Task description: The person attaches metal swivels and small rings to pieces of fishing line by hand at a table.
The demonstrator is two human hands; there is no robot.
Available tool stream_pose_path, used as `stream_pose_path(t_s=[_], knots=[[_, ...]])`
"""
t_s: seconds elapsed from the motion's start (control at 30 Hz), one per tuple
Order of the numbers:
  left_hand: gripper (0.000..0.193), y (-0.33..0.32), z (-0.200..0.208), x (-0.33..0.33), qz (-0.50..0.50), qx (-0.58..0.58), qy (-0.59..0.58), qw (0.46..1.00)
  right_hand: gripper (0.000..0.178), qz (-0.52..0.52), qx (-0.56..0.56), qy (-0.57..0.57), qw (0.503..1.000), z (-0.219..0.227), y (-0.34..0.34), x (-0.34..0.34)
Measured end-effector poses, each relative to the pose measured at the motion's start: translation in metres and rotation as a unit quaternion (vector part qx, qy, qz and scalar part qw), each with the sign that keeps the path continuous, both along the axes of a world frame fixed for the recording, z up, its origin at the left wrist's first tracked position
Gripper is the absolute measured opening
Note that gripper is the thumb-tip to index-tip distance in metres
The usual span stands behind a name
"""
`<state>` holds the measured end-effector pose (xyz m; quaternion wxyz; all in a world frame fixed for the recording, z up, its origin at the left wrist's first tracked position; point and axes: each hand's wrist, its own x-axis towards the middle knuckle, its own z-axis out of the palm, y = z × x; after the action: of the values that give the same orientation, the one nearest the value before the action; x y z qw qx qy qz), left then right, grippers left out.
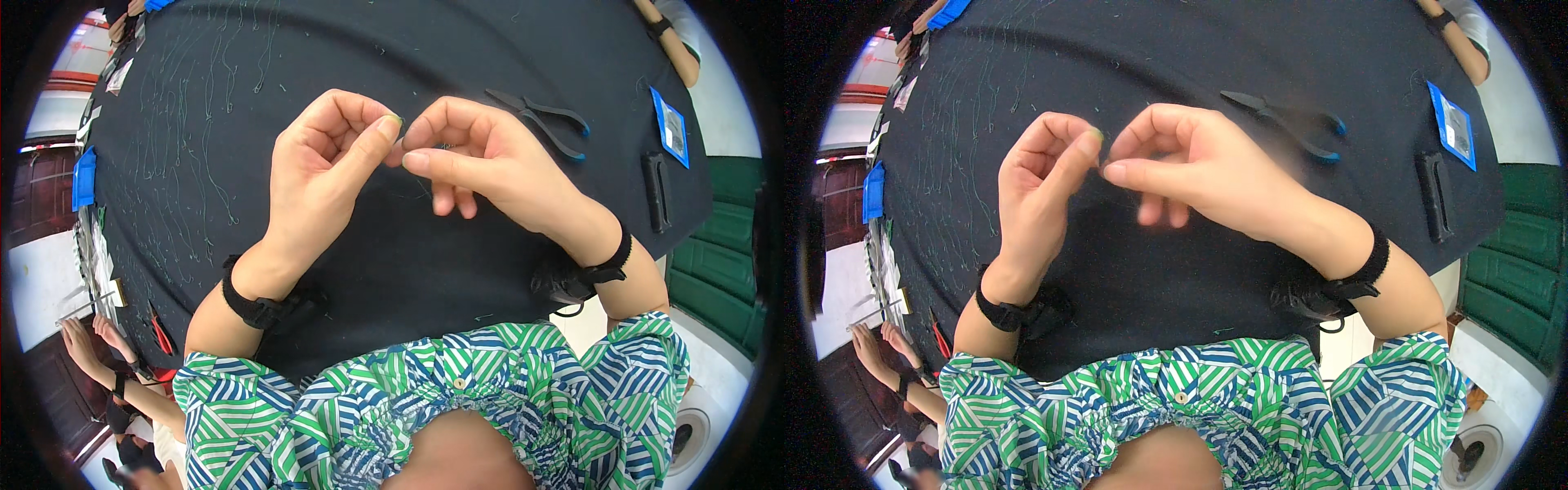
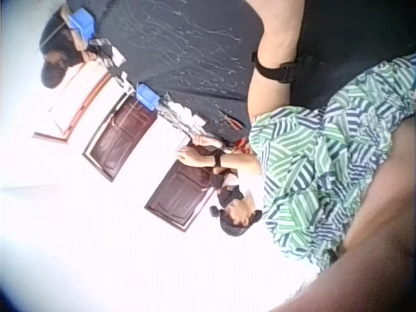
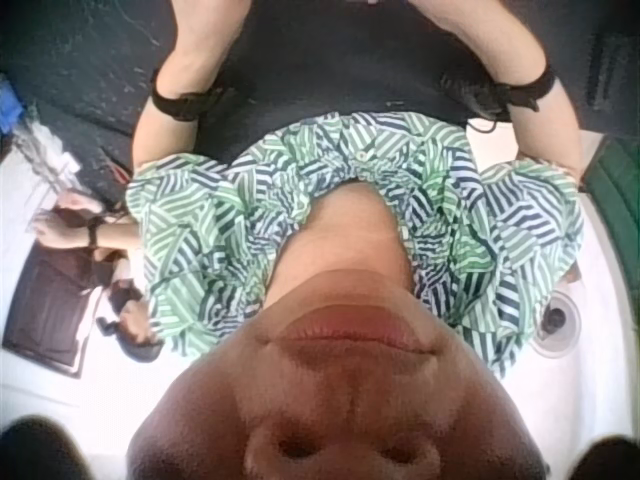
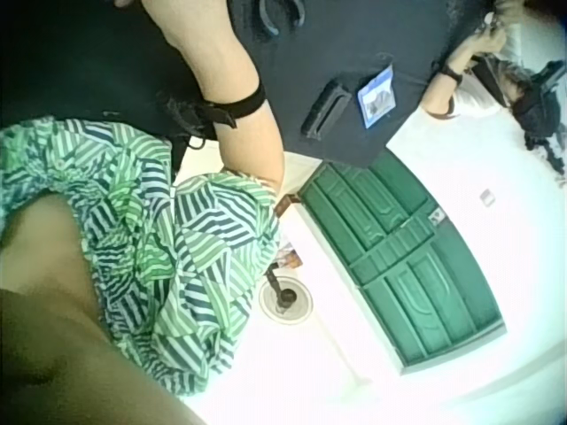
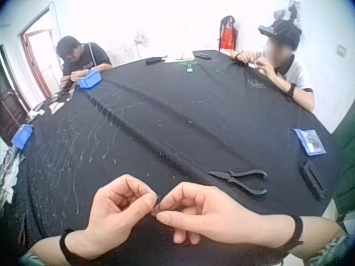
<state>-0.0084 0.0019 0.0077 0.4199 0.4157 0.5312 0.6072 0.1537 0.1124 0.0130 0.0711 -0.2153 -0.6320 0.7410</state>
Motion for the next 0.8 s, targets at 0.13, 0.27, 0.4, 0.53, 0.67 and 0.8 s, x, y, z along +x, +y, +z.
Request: stream_pose_path(t_s=[0.13,0.27,0.4,0.53,0.67,0.8], knots=[[0.009,0.0,-0.002,0.0,0.013,-0.005,0.03,0.999,0.022,-0.044,-0.057,0.066,0.995,-0.013,-0.003,-0.001],[0.009,0.0,-0.003,-0.002,0.011,-0.013,0.036,0.999,0.017,-0.058,0.014,0.096,0.994,-0.015,-0.001,0.0],[0.009,0.0,-0.002,-0.002,0.013,-0.013,0.044,0.999,0.015,-0.061,0.065,0.081,0.993,-0.013,0.0,0.0],[0.01,0.0,-0.004,-0.003,0.009,-0.007,0.055,0.998,0.017,-0.052,0.127,0.094,0.986,-0.018,0.003,0.001],[0.009,0.0,-0.003,-0.001,0.015,-0.006,0.04,0.999,0.02,-0.036,0.082,0.038,0.995,-0.01,0.002,0.001],[0.008,0.0,-0.002,0.0,0.018,-0.009,0.026,0.999,0.021,0.008,-0.046,0.026,0.999,-0.003,0.005,0.003]])
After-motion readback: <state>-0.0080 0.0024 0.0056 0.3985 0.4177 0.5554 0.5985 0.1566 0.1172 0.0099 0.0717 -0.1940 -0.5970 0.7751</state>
